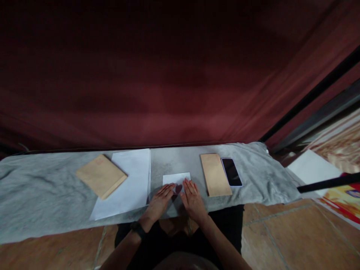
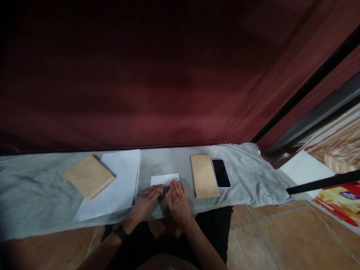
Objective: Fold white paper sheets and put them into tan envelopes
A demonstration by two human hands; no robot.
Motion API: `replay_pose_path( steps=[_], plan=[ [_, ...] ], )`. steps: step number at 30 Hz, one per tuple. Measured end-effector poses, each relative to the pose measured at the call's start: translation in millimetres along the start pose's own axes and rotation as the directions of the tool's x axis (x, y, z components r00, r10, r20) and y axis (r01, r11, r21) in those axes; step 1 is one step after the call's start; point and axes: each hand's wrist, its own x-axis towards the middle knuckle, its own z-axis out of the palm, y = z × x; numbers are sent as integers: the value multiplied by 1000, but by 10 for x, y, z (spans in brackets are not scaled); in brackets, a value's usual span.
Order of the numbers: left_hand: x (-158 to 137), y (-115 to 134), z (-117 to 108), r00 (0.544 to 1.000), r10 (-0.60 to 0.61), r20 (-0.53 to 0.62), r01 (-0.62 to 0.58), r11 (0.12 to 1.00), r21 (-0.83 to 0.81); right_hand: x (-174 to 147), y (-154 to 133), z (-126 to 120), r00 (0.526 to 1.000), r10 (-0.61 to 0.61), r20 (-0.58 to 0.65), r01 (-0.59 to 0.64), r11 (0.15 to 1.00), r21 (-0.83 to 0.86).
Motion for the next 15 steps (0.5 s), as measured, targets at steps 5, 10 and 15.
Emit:
replay_pose_path(
  steps=[5,10,15],
  plan=[
    [-8,63,-34,997,-70,13,71,997,-43,109,-13,118,999,-14,43,14,1000,-12],
    [52,225,99,977,-211,-30,211,977,14,173,-39,145,998,39,53,-40,999,20],
    [158,369,330,951,-307,-44,310,937,159,303,-135,209,996,39,77,-40,999,16]
  ],
)
